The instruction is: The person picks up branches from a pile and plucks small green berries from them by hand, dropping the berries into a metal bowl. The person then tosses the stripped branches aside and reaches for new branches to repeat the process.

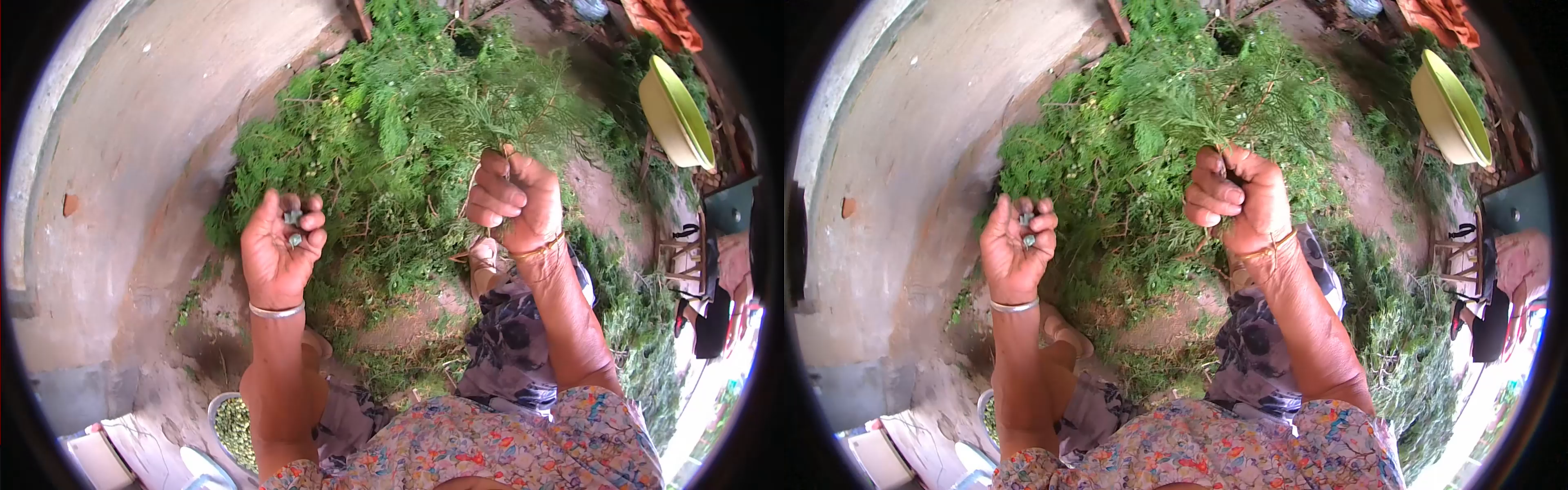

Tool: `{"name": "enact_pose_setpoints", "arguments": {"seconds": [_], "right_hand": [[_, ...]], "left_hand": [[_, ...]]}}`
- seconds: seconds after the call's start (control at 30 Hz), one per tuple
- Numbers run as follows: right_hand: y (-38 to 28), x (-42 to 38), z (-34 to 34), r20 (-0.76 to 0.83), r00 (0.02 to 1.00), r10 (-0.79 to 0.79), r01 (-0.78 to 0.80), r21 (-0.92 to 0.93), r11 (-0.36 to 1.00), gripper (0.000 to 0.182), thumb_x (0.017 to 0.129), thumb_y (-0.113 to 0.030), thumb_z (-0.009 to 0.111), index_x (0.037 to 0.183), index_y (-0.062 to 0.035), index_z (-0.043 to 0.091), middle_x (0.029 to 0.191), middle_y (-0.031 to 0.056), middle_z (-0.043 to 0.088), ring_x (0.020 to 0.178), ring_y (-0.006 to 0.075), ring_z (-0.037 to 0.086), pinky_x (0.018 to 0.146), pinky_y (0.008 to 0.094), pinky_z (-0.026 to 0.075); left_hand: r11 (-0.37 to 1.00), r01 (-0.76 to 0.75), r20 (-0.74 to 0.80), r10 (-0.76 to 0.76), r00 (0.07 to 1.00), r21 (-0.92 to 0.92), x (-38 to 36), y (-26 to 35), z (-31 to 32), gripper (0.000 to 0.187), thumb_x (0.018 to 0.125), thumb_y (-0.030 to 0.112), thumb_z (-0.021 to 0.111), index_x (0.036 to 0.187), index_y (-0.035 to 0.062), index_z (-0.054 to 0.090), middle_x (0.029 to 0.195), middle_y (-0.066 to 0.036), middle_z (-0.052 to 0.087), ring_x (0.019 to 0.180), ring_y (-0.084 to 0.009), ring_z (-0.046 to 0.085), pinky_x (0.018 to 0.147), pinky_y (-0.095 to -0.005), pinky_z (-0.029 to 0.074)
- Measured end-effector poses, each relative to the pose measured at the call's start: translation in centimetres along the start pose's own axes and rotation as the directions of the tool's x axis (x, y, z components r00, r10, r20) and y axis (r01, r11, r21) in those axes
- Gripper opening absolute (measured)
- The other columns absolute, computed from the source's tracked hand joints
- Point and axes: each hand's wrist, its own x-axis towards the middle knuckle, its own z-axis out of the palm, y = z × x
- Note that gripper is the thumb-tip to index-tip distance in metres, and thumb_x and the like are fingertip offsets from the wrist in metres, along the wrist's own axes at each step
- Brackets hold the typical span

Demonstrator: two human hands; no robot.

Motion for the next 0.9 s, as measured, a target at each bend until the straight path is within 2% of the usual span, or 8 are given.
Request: {"name": "enact_pose_setpoints", "arguments": {"seconds": [0.13,0.23,0.37,0.43,0.53,0.67,0.73,0.9], "right_hand": [[-0.7,-0.5,-0.7,0.157,0.988,0.009,-0.027,0.109,0.994,0.019,0.084,-0.027,0.045,0.071,-0.0127,0.046,0.047,-0.0066,0.034,0.039,0.0079,0.027,0.045,0.0264,0.027],[-1.0,-1.0,-0.2,0.097,0.990,-0.103,0.097,0.064,0.993,0.026,0.086,-0.034,0.045,0.075,-0.0109,0.049,0.050,-0.0045,0.036,0.042,0.0085,0.028,0.048,0.0264,0.028],[-1.6,-1.7,0.2,-0.251,0.951,-0.182,0.159,-0.109,0.981,0.033,0.087,-0.039,0.056,0.078,-0.0082,0.051,0.054,-0.0043,0.033,0.045,0.0082,0.027,0.049,0.0260,0.028],[-1.8,-2.1,-0.3,-0.325,0.934,-0.148,0.118,-0.109,0.987,0.026,0.085,-0.028,0.063,0.072,-0.0097,0.049,0.054,-0.0056,0.030,0.045,0.0073,0.027,0.047,0.0254,0.027],[-2.0,-2.5,-0.4,-0.461,0.871,-0.173,0.056,-0.255,0.965,0.029,0.084,-0.018,0.064,0.063,-0.0137,0.045,0.054,-0.0075,0.027,0.045,0.0065,0.025,0.046,0.0241,0.026],[-2.4,-2.8,-0.3,-0.484,0.868,-0.116,0.026,-0.189,0.982,0.026,0.086,-0.017,0.061,0.065,-0.0122,0.047,0.053,-0.0068,0.028,0.044,0.0066,0.026,0.046,0.0242,0.028],[-2.5,-2.8,0.3,-0.503,0.858,-0.106,0.012,-0.185,0.983,0.026,0.085,-0.018,0.062,0.065,-0.0117,0.047,0.053,-0.0064,0.029,0.044,0.0068,0.027,0.046,0.0242,0.029],[-2.4,-2.8,0.1,-0.537,0.840,-0.085,-0.073,-0.267,0.961,0.029,0.084,-0.020,0.064,0.062,-0.0093,0.049,0.051,-0.0043,0.034,0.042,0.0079,0.030,0.045,0.0255,0.031]], "left_hand": [[0.993,0.052,0.016,-0.054,0.998,0.102,1.2,-1.9,-0.6,0.025,0.091,0.026,0.053,0.083,0.0029,0.055,0.080,-0.010,0.050,0.064,-0.0135,0.045,0.047,-0.0239,0.042],[0.984,0.072,-0.048,-0.065,0.997,0.162,2.0,-3.7,-0.9,0.019,0.091,0.022,0.054,0.085,0.0041,0.057,0.069,-0.006,0.051,0.056,-0.0102,0.044,0.042,-0.0226,0.038],[0.889,0.190,-0.294,-0.066,0.954,0.416,3.7,-6.6,-3.4,0.008,0.081,0.008,0.064,0.085,0.0030,0.059,0.062,-0.005,0.054,0.046,-0.0093,0.045,0.036,-0.0207,0.032],[0.825,0.326,-0.459,-0.093,0.884,0.462,5.2,-8.7,-6.5,0.009,0.080,0.007,0.065,0.084,0.0024,0.059,0.060,-0.005,0.053,0.043,-0.0090,0.042,0.036,-0.0203,0.029],[0.556,0.553,-0.648,-0.032,0.761,0.621,6.1,-11.6,-10.3,0.011,0.077,0.006,0.066,0.087,0.0012,0.063,0.056,-0.004,0.052,0.043,-0.0093,0.041,0.035,-0.0238,0.025],[0.350,0.506,-0.573,0.118,0.811,0.788,7.8,-15.5,-18.7,0.011,0.076,0.005,0.067,0.085,-0.0016,0.066,0.056,-0.006,0.056,0.043,-0.0112,0.045,0.036,-0.0264,0.029],[0.118,0.433,-0.449,0.252,0.857,0.894,8.5,-17.4,-22.8,0.016,0.068,0.009,0.070,0.074,-0.0058,0.068,0.067,-0.016,0.065,0.055,-0.0286,0.061,0.054,-0.0384,0.049],[-0.148,0.392,-0.357,0.216,0.909,0.908,11.6,-20.5,-26.0,0.021,0.068,0.015,0.070,0.073,-0.0053,0.068,0.067,-0.022,0.063,0.061,-0.0359,0.062,0.060,-0.0417,0.050]]}}
